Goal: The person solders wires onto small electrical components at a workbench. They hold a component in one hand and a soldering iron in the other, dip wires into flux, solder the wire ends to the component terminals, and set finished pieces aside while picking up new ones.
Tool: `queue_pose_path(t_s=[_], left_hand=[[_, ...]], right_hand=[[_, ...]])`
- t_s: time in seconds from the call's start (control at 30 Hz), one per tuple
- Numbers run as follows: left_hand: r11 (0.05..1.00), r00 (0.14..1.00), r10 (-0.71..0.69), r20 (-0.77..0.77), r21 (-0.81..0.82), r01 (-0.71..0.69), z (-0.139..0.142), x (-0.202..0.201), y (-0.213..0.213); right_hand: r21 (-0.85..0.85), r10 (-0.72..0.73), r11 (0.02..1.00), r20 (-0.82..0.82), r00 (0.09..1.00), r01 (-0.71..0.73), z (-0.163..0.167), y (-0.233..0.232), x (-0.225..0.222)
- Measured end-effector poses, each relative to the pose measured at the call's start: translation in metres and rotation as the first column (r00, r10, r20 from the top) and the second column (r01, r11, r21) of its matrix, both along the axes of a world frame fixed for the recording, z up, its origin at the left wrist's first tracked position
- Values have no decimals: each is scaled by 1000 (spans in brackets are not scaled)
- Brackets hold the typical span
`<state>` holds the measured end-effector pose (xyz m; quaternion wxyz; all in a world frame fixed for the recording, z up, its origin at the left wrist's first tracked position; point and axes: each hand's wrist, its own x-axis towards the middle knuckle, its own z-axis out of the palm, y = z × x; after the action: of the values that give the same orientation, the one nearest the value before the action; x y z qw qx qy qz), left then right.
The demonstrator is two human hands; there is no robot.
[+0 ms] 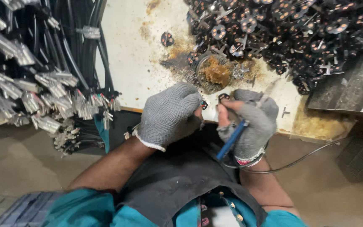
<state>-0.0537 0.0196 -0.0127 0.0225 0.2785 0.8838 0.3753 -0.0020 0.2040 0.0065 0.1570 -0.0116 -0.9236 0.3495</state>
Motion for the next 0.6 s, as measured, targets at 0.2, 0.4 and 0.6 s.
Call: queue_pose_path(t_s=[0.2, 0.4, 0.6], left_hand=[[1000, 1000, -8, -20, -18, 8, -4, 2, -1], [1000, 1000, 14, 9, -9, -14, -18, 8, -5], [998, 998, -2, 58, 70, -2, 13, 5, -23]], right_hand=[[-579, 59, 815, 50, 997, -19, 7, -10, 12], [-202, 72, 978, 143, 987, -42, -16, -17, 11], [-207, 63, 977, 67, 996, -48, -23, -19, 19]])
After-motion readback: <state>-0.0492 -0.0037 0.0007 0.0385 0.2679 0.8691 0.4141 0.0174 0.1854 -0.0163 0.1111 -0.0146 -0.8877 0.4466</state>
